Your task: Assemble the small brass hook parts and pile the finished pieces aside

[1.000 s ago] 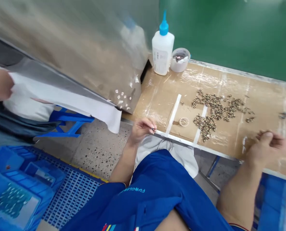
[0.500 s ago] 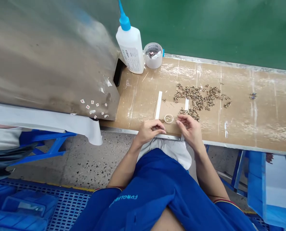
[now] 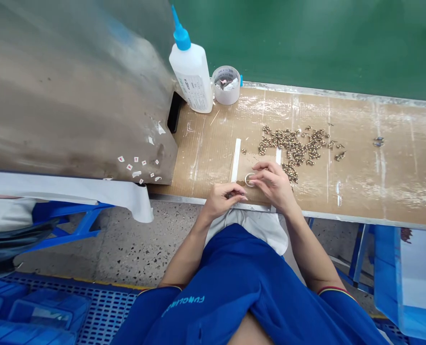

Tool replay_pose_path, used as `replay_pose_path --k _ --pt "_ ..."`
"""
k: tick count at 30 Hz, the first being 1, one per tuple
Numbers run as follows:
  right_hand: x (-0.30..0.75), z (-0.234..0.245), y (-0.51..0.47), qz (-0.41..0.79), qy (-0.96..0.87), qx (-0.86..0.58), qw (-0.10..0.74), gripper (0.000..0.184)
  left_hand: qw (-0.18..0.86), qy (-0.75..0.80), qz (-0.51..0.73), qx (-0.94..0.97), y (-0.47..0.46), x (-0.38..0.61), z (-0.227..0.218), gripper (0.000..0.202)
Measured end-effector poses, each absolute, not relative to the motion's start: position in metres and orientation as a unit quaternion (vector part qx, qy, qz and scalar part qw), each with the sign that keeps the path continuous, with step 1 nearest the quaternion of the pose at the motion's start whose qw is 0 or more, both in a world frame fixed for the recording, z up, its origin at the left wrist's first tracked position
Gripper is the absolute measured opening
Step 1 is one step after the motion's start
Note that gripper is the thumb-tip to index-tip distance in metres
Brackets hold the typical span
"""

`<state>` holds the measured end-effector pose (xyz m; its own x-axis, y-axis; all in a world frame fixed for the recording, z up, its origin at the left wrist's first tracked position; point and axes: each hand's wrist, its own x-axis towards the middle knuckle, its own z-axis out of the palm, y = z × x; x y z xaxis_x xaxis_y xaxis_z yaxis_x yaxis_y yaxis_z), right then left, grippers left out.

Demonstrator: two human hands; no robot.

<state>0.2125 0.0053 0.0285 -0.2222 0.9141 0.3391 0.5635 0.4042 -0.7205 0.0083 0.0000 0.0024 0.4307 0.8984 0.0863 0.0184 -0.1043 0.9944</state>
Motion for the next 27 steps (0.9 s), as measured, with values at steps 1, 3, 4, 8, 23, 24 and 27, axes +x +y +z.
replay_pose_path --k 1,3,4,8,23,24,27 --pt "0.214 0.03 0.009 0.209 -0.763 -0.489 0.367 0.011 0.573 0.366 0.389 0.622 0.0 0.008 0.003 0.024" --pt "0.218 0.035 0.014 0.169 -0.789 -0.484 0.34 0.014 0.595 0.37 0.385 0.601 0.0 0.008 0.004 0.026" --pt "0.22 0.038 0.016 0.154 -0.798 -0.482 0.327 0.016 0.604 0.37 0.384 0.593 0.0 0.009 0.005 0.027" --pt "0.222 0.042 0.019 0.155 -0.824 -0.456 0.298 0.017 0.607 0.37 0.383 0.59 0.001 0.01 0.007 0.026" --pt "0.22 0.037 0.012 0.224 -0.783 -0.462 0.351 0.02 0.53 0.393 0.373 0.652 0.0 0.013 0.008 0.015" --pt "0.22 0.037 0.01 0.236 -0.762 -0.473 0.375 0.021 0.523 0.395 0.374 0.656 0.0 0.013 0.008 0.014" --pt "0.221 0.037 0.0 0.269 -0.681 -0.524 0.434 0.026 0.514 0.401 0.371 0.661 -0.001 0.014 0.008 0.012"
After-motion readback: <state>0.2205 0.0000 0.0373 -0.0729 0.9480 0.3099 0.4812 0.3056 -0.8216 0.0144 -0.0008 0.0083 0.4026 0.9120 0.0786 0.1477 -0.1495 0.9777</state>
